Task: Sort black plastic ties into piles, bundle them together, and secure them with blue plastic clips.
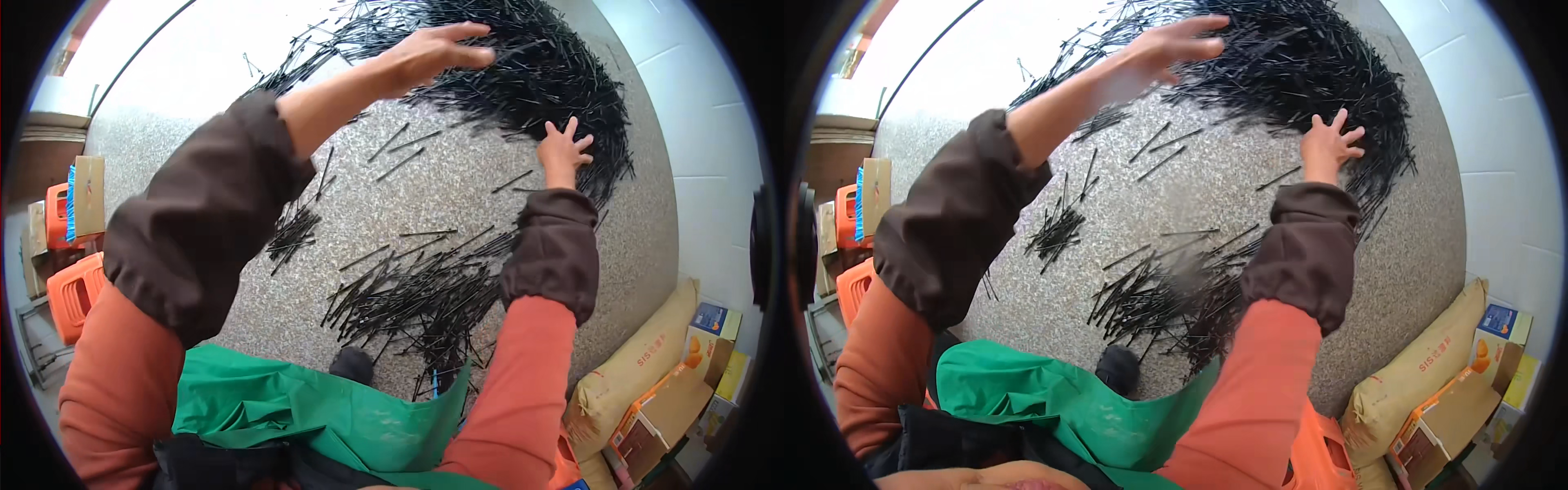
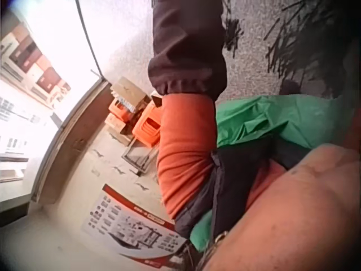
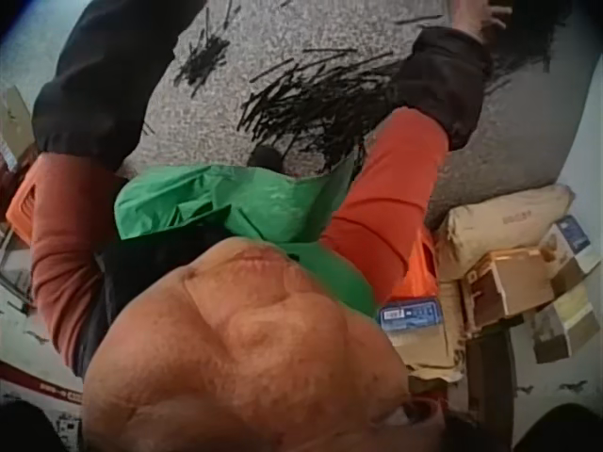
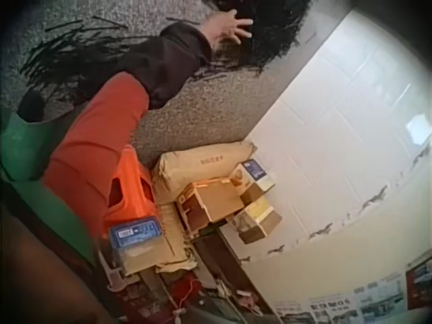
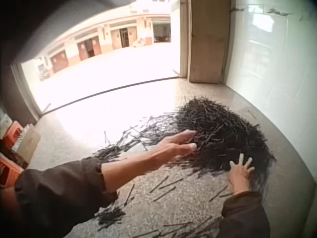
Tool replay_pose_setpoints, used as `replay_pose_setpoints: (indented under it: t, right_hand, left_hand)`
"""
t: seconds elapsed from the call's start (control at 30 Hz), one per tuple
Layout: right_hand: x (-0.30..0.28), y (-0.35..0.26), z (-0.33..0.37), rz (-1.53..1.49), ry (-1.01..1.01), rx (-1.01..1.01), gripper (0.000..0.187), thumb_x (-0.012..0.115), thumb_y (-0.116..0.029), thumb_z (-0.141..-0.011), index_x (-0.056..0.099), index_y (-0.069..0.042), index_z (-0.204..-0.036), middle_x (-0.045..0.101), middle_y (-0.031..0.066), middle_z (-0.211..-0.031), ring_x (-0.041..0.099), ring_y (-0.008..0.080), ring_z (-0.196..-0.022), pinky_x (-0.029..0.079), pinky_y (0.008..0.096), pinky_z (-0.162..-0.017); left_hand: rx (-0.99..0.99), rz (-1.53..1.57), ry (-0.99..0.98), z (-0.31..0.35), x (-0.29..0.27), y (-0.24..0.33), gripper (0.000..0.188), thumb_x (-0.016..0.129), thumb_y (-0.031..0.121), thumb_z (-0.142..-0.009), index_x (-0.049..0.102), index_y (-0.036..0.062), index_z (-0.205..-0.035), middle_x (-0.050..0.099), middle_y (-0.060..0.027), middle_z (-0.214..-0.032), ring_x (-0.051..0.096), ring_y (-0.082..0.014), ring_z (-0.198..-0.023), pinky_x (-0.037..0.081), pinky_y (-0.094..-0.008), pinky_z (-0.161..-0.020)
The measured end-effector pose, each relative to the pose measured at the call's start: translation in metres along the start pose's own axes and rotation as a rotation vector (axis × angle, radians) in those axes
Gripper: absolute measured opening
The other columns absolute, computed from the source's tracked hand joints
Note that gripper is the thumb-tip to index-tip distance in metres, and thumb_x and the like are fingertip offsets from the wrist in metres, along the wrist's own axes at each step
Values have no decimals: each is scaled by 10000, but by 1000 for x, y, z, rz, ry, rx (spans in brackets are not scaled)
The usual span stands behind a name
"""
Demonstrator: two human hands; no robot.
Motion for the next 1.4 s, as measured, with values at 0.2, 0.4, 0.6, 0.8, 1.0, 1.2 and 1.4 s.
replay_pose_setpoints:
  t: [0.2, 0.4, 0.6, 0.8, 1.0, 1.2, 1.4]
  right_hand:
    - [-22, 31, 127, -574, 357, -248, 498, 572, -99, -721, 456, -35, -1201, 431, 187, -1222, 414, 356, -1126, 354, 375, -935]
    - [74, 115, 401, -531, -310, 276, 797, 637, -96, -665, 222, -24, -1342, 373, 260, -1242, 386, 421, -1132, 347, 430, -934]
    - [129, 157, 551, -348, -709, 555, 972, 659, -80, -602, 77, -41, -1379, 377, 276, -1218, 466, 428, -1041, 420, 457, -855]
    - [222, 159, 614, -823, -841, 1029, 903, 671, -97, -600, 163, 21, -1338, 402, 253, -1186, 490, 395, -1004, 488, 440, -731]
    - [190, 67, 505, -839, -409, 667, 603, 641, -81, -615, 396, 96, -1137, 465, 290, -1094, 434, 427, -1032, 367, 433, -898]
    - [72, 60, 497, -1004, 16, 494, 773, 665, 6, -617, 314, -50, -1303, 448, 203, -1143, 601, 222, -727, 471, 323, -679]
    - [137, 150, 676, -467, -57, 815, 583, 575, 1, -654, 393, -2, -1208, 437, 190, -1098, 490, 334, -972, 419, 380, -817]
  left_hand:
    - [-388, 42, 161, 153, -43, -114, 817, 649, 447, -710, 296, 60, -1337, 305, -210, -1354, 325, -340, -1235, 310, -444, -999]
    - [-832, -283, 481, 412, -107, -237, 818, 747, 270, -633, 339, 12, -1293, 408, -206, -1255, 396, -315, -1164, 324, -377, -973]
    - [-882, -678, 339, 454, -107, -241, 991, 798, 406, -533, 316, 24, -1310, 343, -210, -1277, 363, -338, -1179, 326, -387, -973]
    - [-771, -774, 186, 395, -56, -229, 1014, 810, 428, -508, 334, 30, -1309, 378, -183, -1153, 406, -329, -1089, 347, -374, -939]
    - [-612, -611, 74, 364, 3, -220, 960, 816, 369, -541, 350, 4, -1297, 397, -144, -1091, 495, -231, -926, 435, -327, -813]
    - [-533, -469, 0, 363, 19, -211, 830, 784, 252, -636, 343, 21, -1300, 409, -140, -1136, 542, -168, -812, 476, -287, -728]
    - [-476, -494, -149, 384, -6, -212, 743, 743, 230, -683, 358, 61, -1297, 410, -150, -1171, 541, -192, -853, 466, -309, -754]
Point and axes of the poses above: each hand's wrist, its own z-axis away from the middle knuckle, its own x-axis out of the palm, y = z × x, the point moved 8 cm from there along -z, towards the middle knuckle
